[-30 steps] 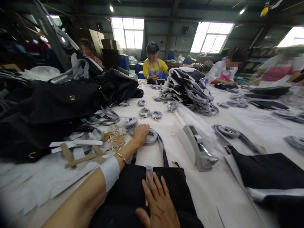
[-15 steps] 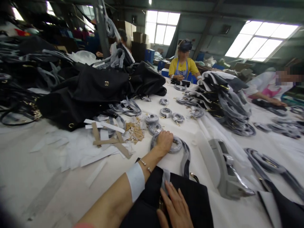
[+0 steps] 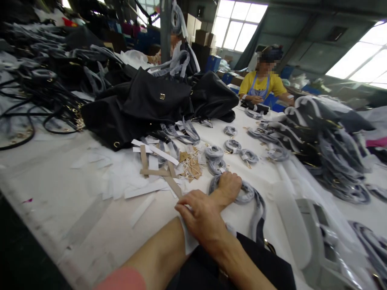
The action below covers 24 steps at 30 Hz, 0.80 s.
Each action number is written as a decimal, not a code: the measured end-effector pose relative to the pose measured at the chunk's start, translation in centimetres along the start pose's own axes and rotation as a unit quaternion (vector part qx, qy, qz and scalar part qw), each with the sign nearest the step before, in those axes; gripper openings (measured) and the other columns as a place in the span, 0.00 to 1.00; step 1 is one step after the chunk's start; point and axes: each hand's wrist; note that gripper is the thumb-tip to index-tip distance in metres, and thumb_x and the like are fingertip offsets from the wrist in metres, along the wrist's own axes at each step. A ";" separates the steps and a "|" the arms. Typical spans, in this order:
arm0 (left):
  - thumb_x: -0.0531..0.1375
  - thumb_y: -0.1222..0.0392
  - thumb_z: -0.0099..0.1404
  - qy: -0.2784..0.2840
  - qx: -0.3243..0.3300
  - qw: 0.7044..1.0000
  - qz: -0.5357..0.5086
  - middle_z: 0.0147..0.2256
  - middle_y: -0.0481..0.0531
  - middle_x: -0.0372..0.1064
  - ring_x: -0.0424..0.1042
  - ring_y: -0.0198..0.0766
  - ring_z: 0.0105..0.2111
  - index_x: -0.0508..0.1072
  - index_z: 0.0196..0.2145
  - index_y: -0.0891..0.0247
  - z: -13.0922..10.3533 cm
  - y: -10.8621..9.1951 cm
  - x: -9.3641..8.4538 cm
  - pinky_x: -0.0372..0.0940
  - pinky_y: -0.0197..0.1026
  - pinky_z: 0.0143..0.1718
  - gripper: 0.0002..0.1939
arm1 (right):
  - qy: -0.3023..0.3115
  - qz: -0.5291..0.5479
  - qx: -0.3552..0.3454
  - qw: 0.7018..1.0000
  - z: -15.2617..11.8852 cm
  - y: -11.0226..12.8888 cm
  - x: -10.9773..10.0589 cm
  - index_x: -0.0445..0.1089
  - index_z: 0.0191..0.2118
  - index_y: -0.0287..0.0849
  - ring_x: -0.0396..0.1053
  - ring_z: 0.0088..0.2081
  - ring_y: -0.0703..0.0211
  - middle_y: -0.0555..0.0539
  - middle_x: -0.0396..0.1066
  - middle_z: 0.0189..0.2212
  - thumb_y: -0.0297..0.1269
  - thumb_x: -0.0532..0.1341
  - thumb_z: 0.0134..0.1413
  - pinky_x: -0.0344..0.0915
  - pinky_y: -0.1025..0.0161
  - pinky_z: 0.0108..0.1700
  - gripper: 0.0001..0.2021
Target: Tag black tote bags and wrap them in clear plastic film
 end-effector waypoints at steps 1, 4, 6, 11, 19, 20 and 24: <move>0.50 0.66 0.68 -0.003 0.001 1.000 -0.003 0.39 0.59 0.73 0.71 0.43 0.43 0.74 0.40 0.68 0.0 0.0 0.1 0.63 0.44 0.46 0.12 | 0.052 -0.008 -0.009 0.999 1.5 0.2 1.1 0.74 0.32 0.43 0.71 0.33 0.61 0.49 0.74 0.30 0.32 0.62 0.56 0.65 0.66 0.37 0.04; 0.51 0.66 0.67 -0.013 0.005 1.000 -0.011 0.38 0.59 0.73 0.71 0.43 0.42 0.74 0.39 0.68 0.1 0.2 0.4 0.63 0.45 0.47 0.12 | 0.177 -0.061 -0.039 0.982 5.2 0.9 4.3 0.74 0.33 0.44 0.71 0.36 0.60 0.49 0.74 0.32 0.35 0.63 0.56 0.63 0.66 0.37 0.03; 0.51 0.66 0.67 -0.016 0.005 1.000 -0.015 0.38 0.59 0.73 0.72 0.43 0.42 0.74 0.39 0.69 0.1 0.2 0.5 0.63 0.45 0.46 0.12 | 0.213 -0.114 -0.067 0.968 7.0 1.1 6.0 0.74 0.35 0.42 0.70 0.37 0.58 0.46 0.74 0.34 0.32 0.60 0.58 0.63 0.65 0.37 0.05; 0.51 0.65 0.67 -0.022 0.012 0.999 -0.031 0.37 0.59 0.73 0.72 0.43 0.41 0.74 0.38 0.69 0.1 0.4 0.6 0.65 0.44 0.44 0.13 | 0.234 -0.208 -0.088 0.946 9.3 0.8 8.7 0.72 0.36 0.38 0.69 0.38 0.52 0.41 0.74 0.35 0.24 0.51 0.59 0.62 0.62 0.34 0.13; 0.51 0.64 0.67 -0.034 0.006 0.999 -0.037 0.37 0.59 0.73 0.72 0.44 0.41 0.74 0.37 0.69 0.4 0.5 1.0 0.65 0.45 0.43 0.12 | 0.207 -0.139 -0.057 0.967 8.5 -0.4 8.8 0.72 0.37 0.39 0.69 0.36 0.55 0.43 0.72 0.37 0.32 0.58 0.56 0.63 0.61 0.35 0.06; 0.51 0.64 0.67 -0.035 0.006 0.999 -0.036 0.37 0.58 0.73 0.72 0.44 0.41 0.74 0.37 0.69 0.5 0.5 1.1 0.65 0.45 0.42 0.12 | 0.188 -0.104 -0.048 0.975 8.4 -0.5 8.7 0.72 0.37 0.40 0.69 0.36 0.56 0.44 0.72 0.37 0.33 0.60 0.55 0.63 0.62 0.35 0.06; 0.50 0.64 0.67 -0.037 0.004 0.999 -0.027 0.37 0.57 0.73 0.72 0.43 0.40 0.74 0.37 0.68 0.6 0.5 1.6 0.65 0.45 0.41 0.12 | 0.075 0.107 0.037 0.991 8.3 -0.6 8.5 0.75 0.40 0.45 0.67 0.31 0.62 0.49 0.72 0.35 0.34 0.64 0.52 0.63 0.63 0.36 0.08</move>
Point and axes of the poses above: each hand's wrist, its own z-axis towards the middle knuckle, its own x-axis out of the palm, y = z × x
